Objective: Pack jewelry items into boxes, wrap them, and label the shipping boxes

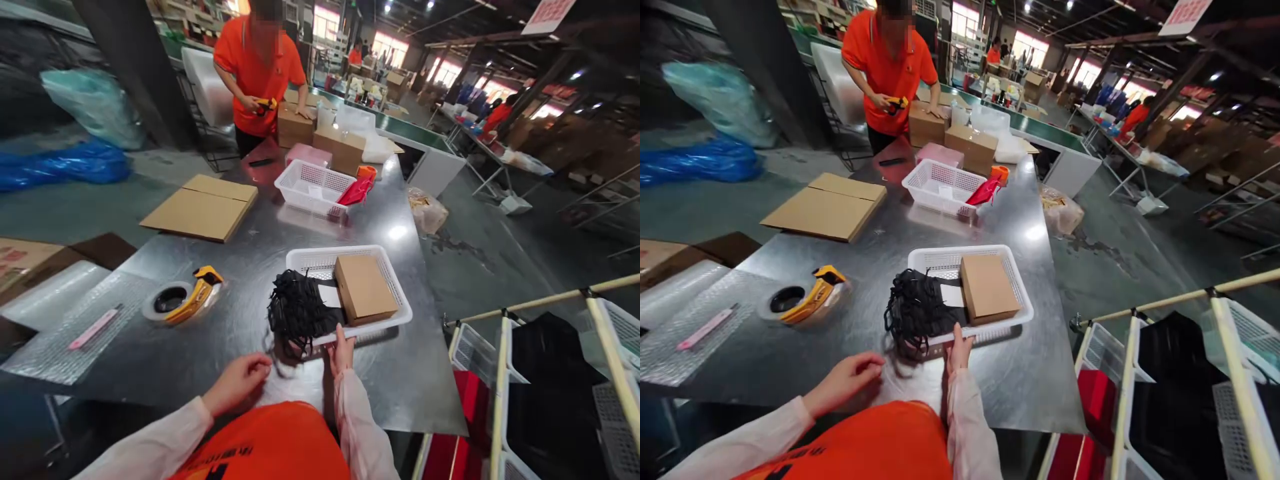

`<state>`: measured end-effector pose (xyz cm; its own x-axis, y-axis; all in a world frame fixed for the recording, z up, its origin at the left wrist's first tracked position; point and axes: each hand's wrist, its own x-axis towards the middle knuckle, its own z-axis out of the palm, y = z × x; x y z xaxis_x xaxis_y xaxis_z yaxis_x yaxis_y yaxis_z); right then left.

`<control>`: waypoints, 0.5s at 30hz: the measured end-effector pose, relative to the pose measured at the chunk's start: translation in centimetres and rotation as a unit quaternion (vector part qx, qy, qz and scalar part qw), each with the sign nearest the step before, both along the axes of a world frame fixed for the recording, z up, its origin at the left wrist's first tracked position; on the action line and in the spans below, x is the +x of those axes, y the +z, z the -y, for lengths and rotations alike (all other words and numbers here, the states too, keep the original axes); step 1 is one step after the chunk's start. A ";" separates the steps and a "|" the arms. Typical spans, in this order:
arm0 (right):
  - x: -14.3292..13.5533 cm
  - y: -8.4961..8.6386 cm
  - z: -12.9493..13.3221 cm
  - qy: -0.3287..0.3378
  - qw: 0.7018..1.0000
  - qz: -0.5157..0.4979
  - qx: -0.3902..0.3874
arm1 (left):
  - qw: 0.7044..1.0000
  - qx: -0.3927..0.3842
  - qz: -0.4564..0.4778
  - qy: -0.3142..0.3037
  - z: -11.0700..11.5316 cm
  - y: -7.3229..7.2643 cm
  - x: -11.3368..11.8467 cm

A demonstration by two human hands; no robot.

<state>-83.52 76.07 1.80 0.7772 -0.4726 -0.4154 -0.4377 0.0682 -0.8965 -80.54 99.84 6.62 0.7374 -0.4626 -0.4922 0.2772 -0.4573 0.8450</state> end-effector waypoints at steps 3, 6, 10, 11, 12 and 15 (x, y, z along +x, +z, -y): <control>2.1 0.8 1.0 0.058 0.992 -0.059 0.097 | 0.990 -0.007 0.125 -0.071 3.1 1.7 2.7; 3.7 2.1 1.9 0.166 0.977 -0.090 0.100 | 0.949 0.021 0.283 -0.136 8.1 3.5 8.5; 5.8 3.3 1.8 0.190 0.980 -0.041 -0.033 | 0.881 0.215 0.372 -0.198 14.6 3.9 18.8; 6.3 3.5 1.7 0.193 0.979 -0.030 -0.067 | 0.877 0.243 0.368 -0.193 15.7 3.5 21.0; 6.8 3.7 1.6 0.199 0.975 -0.021 -0.095 | 0.877 0.261 0.360 -0.185 16.5 3.1 22.9; 9.1 4.6 2.1 0.202 0.962 0.006 -0.186 | 0.884 0.266 0.339 -0.180 17.6 1.3 26.6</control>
<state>-74.46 74.00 6.41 0.9323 -0.2456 -0.2654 -0.3503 -0.4316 -0.8313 -53.97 82.19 7.90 0.7990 -0.5628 -0.2118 -0.4545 -0.7957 0.4003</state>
